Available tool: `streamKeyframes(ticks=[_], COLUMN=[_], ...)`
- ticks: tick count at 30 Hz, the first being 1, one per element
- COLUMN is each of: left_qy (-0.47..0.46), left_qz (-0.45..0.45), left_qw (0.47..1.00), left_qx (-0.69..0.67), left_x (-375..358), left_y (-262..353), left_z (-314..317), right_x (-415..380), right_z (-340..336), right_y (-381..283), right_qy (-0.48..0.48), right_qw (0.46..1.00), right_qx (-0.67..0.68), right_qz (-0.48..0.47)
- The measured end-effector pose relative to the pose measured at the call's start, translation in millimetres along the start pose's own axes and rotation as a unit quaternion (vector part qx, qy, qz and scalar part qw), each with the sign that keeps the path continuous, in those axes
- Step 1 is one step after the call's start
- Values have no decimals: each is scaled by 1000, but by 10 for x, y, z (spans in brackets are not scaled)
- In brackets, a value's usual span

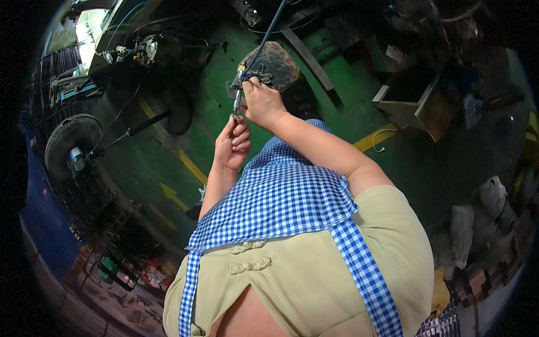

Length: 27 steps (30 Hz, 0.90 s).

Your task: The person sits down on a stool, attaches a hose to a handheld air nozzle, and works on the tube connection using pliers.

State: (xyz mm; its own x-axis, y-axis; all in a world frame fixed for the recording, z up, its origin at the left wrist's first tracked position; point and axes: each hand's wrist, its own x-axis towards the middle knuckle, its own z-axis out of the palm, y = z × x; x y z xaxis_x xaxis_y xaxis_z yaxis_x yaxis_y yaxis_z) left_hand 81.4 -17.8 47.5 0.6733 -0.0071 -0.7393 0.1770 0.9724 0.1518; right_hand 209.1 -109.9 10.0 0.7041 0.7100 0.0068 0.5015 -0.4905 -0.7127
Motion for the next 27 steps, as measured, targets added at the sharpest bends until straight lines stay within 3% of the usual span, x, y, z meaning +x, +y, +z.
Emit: streamKeyframes(ticks=[2, 5, 9, 12, 14, 15, 19, 22, 23, 26, 27], left_qy=[88, 179, 168, 129, 0, -65, 136, 163, 147, 128, 77], left_qz=[17, 116, 238, 195, 39, -42, 83, 208, 270, 241, 162], left_qw=[992, 956, 858, 906, 994, 997, 967, 891, 841, 849, 934], left_qx=[88, 199, 423, 352, 104, -26, 199, 370, 445, 452, 308], left_x=[-49, -34, 33, 57, 41, 24, -24, 11, 83, 99, 74], left_y=[13, -30, -75, -60, 17, 38, -32, -61, -74, -18, 12], left_z=[114, 153, 112, 29, -82, -82, 107, 125, 3, -51, -52], right_x=[-6, -9, -2, 2, 0, -7, 2, 2, -1, 29, 37], right_z=[26, 26, 7, 35, 42, 36, 24, 41, 48, 80, 56], right_y=[14, 35, 35, 36, 43, 44, 29, 33, 35, 47, 31], right_qy=[7, 2, 2, 4, 7, 6, 10, 8, 6, 0, 2], right_qw=[1000, 1000, 1000, 1000, 1000, 1000, 1000, 1000, 1000, 1000, 1000], right_qx=[3, -2, -1, -1, 0, 0, -4, -3, -1, -5, 1], right_qz=[-2, 4, -2, -1, -4, -5, -12, -11, -8, -7, -8])
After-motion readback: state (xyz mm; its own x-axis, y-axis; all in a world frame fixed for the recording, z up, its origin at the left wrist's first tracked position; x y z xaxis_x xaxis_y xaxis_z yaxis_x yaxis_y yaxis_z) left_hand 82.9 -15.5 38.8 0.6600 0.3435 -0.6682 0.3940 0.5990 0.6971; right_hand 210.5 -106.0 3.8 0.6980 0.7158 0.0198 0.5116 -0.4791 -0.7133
